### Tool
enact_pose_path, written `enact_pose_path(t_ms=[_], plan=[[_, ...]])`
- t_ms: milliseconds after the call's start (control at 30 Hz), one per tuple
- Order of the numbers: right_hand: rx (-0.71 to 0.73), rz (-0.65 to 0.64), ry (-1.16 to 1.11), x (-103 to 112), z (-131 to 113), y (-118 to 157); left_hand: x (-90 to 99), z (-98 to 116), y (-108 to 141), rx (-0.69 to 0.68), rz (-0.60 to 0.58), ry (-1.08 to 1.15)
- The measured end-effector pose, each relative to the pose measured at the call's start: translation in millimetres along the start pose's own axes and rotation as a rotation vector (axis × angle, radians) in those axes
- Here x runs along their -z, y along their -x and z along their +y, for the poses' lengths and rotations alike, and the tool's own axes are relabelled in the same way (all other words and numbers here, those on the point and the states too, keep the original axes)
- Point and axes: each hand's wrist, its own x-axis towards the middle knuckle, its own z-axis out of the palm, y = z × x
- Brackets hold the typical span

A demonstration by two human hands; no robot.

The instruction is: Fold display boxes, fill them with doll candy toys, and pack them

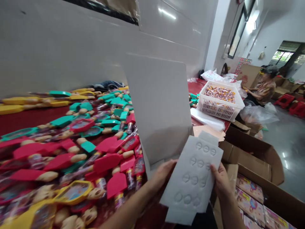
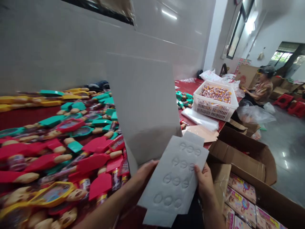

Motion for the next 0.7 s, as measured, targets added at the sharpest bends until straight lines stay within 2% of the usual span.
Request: enact_pose_path(t_ms=[67, 133, 233, 333, 400, 533, 600, 633, 700], plan=[[0.003, -0.103, 0.059, -9.9, -1.8, 4.1, -6.6, 5.1, 10.8, 0.106, -0.090, 0.182], [0.037, -0.141, 0.140, -19.4, -2.6, 7.0, -11.8, 6.0, 16.8, 0.120, -0.072, 0.133], [0.163, -0.062, 0.269, -31.7, 1.9, 8.5, -19.8, -0.1, 16.7, -0.029, 0.096, -0.106], [0.329, 0.100, 0.417, -40.0, 13.6, 8.0, -28.9, -12.4, 12.3, -0.182, 0.137, -0.286], [0.404, 0.165, 0.509, -44.0, 22.9, 9.8, -33.3, -21.4, 9.6, -0.266, 0.204, -0.406], [0.508, 0.122, 0.635, -53.6, 40.4, 27.5, -30.9, -31.5, 2.3, -0.439, 0.488, -0.515], [0.628, -0.009, 0.686, -58.9, 46.9, 40.9, -23.6, -29.7, -1.7, -0.450, 0.602, -0.408], [0.702, -0.166, 0.697, -61.1, 48.9, 47.1, -18.7, -26.9, -3.0, -0.432, 0.615, -0.343], [0.798, -0.623, 0.672, -64.7, 49.8, 55.8, -7.0, -18.3, -3.4, -0.369, 0.538, -0.271]])
